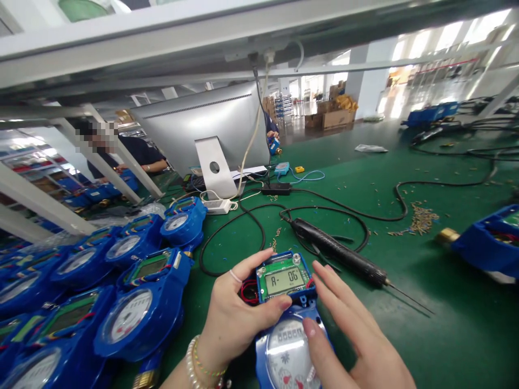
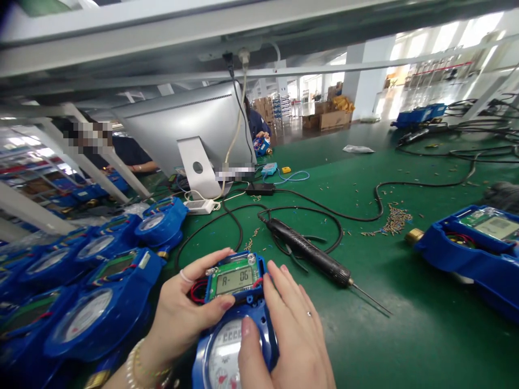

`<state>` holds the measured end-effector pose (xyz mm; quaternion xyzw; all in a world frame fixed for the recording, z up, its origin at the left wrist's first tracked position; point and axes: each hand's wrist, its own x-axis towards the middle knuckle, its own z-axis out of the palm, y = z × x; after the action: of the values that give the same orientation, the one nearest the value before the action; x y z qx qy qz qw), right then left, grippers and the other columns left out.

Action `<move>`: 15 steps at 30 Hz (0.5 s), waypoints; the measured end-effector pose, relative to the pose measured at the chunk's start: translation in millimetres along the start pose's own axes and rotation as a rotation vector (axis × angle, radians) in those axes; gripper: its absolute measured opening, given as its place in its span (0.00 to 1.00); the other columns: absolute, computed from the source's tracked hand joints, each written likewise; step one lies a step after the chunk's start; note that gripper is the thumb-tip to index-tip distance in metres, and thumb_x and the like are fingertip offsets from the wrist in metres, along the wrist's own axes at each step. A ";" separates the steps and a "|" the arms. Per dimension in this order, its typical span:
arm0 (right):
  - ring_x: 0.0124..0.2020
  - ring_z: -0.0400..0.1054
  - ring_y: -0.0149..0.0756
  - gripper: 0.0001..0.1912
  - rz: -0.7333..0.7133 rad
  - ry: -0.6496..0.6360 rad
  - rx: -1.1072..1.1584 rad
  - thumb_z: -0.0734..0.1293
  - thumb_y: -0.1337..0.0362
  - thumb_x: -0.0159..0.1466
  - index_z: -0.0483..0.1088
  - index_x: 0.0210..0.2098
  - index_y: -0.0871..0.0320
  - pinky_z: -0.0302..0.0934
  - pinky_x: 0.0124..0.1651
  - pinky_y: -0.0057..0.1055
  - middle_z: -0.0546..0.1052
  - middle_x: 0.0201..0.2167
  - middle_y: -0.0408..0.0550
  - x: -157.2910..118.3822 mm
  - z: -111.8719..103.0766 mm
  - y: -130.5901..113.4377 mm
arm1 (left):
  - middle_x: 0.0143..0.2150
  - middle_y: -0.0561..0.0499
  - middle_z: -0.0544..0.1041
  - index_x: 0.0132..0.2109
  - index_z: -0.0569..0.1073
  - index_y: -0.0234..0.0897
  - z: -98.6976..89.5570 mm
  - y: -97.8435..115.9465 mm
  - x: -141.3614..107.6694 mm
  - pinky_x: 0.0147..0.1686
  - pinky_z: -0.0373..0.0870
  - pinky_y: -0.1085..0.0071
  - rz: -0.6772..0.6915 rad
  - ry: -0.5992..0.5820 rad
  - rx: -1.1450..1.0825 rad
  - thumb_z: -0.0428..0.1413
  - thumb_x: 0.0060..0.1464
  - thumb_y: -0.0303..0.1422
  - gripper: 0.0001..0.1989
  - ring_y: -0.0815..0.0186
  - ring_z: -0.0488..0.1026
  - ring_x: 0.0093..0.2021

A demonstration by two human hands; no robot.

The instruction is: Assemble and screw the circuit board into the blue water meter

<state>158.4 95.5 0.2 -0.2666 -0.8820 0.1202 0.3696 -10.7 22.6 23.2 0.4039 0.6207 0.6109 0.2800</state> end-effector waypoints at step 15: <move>0.52 0.68 0.45 0.17 0.044 -0.154 0.094 0.56 0.60 0.68 0.72 0.50 0.51 0.67 0.51 0.51 0.71 0.52 0.43 26.5 -17.9 8.5 | 0.48 0.45 0.77 0.56 0.68 0.37 1.6 -6.0 1.9 0.50 0.73 0.62 -0.018 -0.047 -0.034 0.68 0.42 0.36 0.33 0.55 0.75 0.46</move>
<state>159.0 117.7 24.8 -0.2586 -0.8950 0.1896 0.3102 -11.3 25.5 17.4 0.4075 0.6070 0.6094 0.3067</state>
